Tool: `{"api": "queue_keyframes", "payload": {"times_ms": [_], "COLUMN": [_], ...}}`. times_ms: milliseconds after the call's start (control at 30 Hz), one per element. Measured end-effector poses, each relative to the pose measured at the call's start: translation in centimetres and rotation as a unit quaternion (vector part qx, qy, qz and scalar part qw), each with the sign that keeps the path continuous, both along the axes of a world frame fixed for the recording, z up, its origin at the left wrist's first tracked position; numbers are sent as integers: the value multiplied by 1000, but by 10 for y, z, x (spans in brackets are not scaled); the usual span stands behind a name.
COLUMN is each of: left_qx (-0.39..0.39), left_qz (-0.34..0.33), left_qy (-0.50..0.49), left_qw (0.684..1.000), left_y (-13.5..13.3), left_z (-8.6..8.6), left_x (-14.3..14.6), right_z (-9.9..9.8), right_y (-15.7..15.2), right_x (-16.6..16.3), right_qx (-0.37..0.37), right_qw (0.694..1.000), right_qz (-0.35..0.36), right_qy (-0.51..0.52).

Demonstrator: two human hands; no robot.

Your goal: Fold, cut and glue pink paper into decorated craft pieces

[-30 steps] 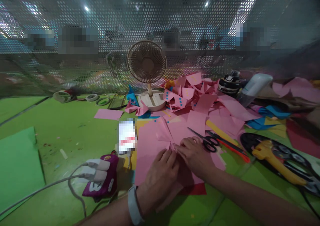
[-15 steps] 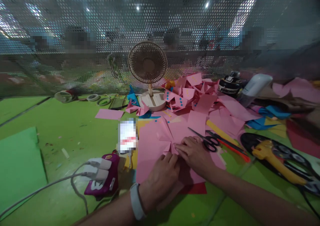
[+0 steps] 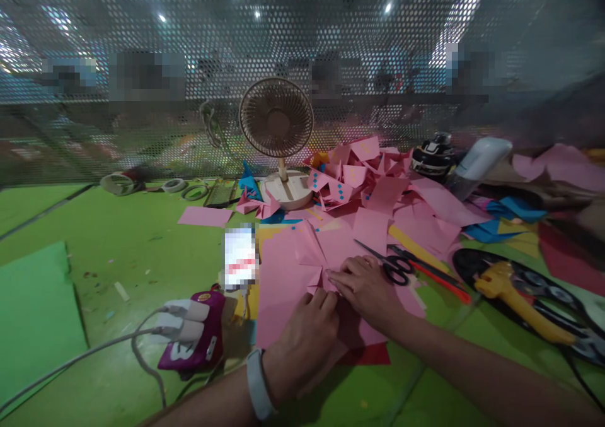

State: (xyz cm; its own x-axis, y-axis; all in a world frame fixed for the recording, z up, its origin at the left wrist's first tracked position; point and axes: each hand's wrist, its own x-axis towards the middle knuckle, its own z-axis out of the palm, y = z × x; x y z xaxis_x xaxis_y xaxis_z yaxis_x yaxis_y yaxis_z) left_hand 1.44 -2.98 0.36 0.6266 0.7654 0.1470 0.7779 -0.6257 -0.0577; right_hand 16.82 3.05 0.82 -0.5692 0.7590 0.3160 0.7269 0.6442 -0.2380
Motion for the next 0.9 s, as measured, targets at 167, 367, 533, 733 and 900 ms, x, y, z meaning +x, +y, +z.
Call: {"api": "queue_keyframes", "payload": {"times_ms": [167,367,533,733,900], "left_qx": [-6,-11,-10,-14,-8], "left_qz": [8,-7,-25,-33,-22], "left_qy": [9,21,16,4,2], "left_qw": [1000,1000,1000,999,1000], "left_y": [0,2,3,2,2], "left_z": [-1,7,12,14,15], "left_x": [1,0,2,2,2], "right_z": [-1,-1,-6,-12,7], "right_y": [1,2,4,21,26], "right_x": [0,0,2,5,12], "right_qx": [-4,-1,-17,-123,-236], "right_qw": [1000,1000,999,985,959], "right_qz": [-1,-22,-50,-60,-16], "right_qy": [-6,-16,2,108,155]}}
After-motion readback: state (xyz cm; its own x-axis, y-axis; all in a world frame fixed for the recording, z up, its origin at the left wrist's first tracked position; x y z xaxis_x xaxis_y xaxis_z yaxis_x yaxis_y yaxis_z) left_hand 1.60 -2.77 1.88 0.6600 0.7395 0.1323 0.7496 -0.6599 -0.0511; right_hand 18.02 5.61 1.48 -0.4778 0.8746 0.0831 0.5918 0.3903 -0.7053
